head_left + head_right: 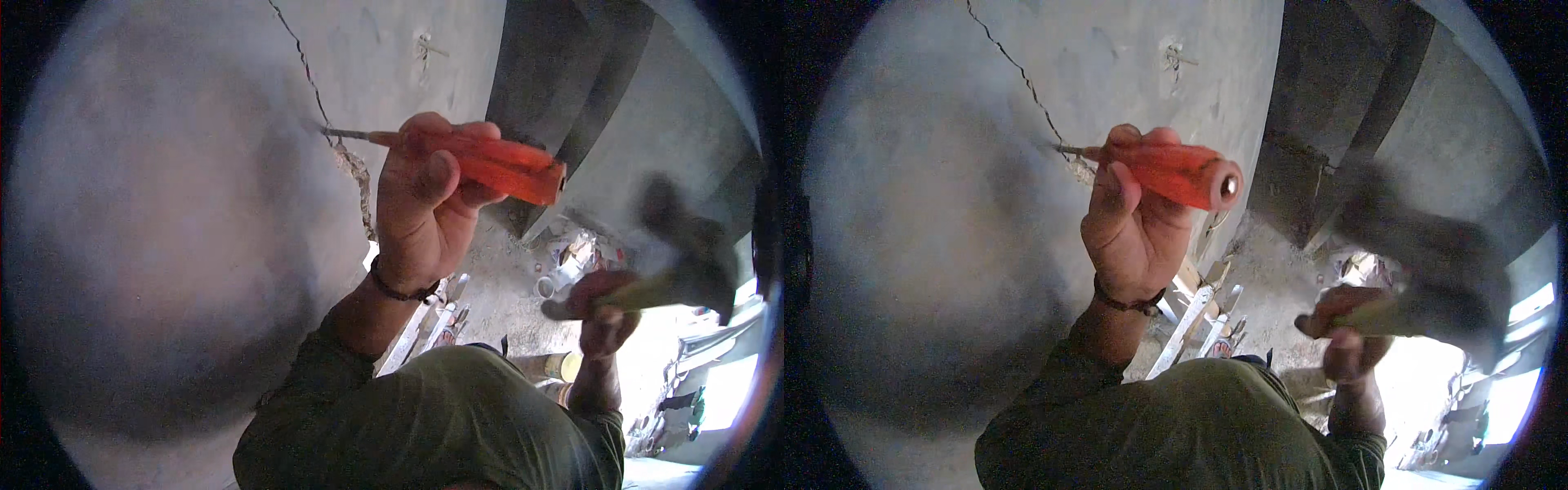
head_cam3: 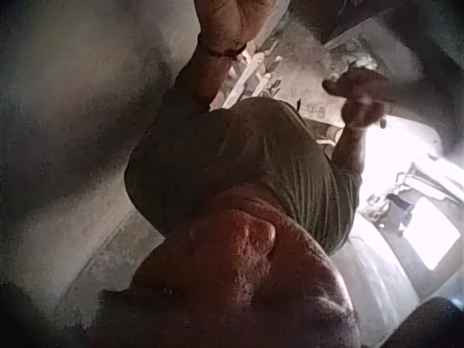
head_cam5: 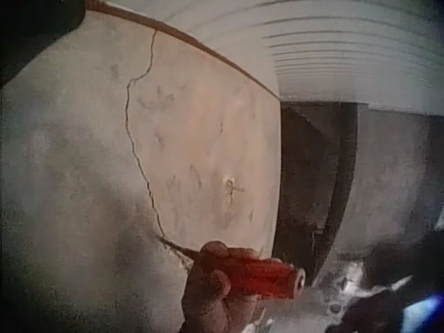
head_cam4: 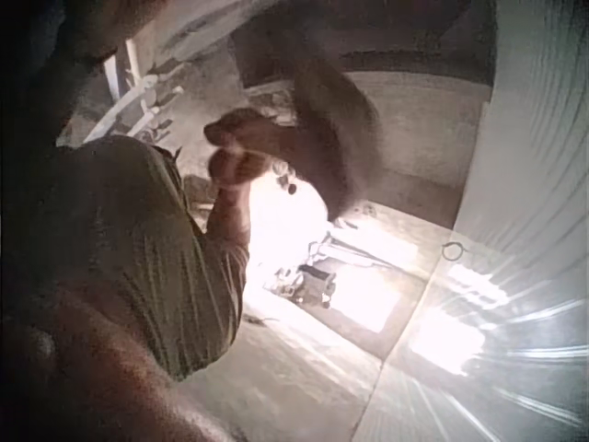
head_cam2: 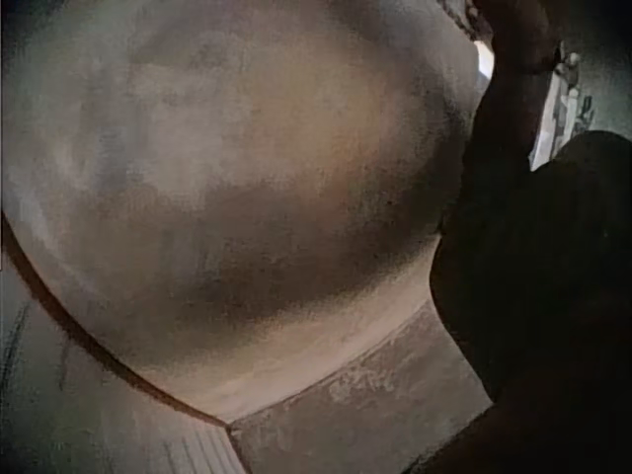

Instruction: Chiseling and expanding a crack in a concrete wall using a screwdriver and a hammer to prepare for repair.

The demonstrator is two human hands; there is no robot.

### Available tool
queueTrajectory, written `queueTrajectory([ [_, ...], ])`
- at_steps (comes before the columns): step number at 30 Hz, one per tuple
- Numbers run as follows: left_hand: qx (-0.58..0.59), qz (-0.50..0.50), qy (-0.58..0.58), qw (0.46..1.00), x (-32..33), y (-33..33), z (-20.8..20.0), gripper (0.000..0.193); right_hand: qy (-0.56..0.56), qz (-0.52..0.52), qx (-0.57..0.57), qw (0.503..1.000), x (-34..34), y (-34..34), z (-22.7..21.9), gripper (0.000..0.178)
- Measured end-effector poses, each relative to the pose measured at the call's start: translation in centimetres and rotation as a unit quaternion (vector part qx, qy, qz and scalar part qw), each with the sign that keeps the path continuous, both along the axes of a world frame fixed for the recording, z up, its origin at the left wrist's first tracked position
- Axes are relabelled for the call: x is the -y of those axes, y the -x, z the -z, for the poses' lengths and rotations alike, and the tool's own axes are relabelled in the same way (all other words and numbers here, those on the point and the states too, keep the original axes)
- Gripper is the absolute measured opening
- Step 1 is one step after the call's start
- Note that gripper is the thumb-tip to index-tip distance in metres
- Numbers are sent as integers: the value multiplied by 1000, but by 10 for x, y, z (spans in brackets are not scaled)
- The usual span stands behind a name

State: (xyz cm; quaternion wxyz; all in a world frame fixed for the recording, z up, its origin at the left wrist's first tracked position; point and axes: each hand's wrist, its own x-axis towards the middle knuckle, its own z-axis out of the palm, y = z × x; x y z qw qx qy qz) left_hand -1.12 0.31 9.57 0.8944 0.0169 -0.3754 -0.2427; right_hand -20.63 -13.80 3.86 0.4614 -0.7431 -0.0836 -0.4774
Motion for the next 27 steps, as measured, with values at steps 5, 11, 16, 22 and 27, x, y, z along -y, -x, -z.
queueTrajectory([
  [5,75,22,-7,997,-1,-9,4,26,-138,-98,143,975,-5,-4,-29,43],
  [11,18,-3,-17,1000,0,-11,5,24,-54,7,-143,988,-12,-13,-22,48],
  [16,15,4,-102,995,-5,-6,56,21,-103,-29,-54,993,-4,-15,-5,49],
  [22,42,-74,-504,860,-10,-30,112,17,-168,-47,-97,980,-6,-14,3,51],
  [27,55,6,-353,934,-5,8,122,21,-158,-58,-150,974,-5,-24,6,56],
])
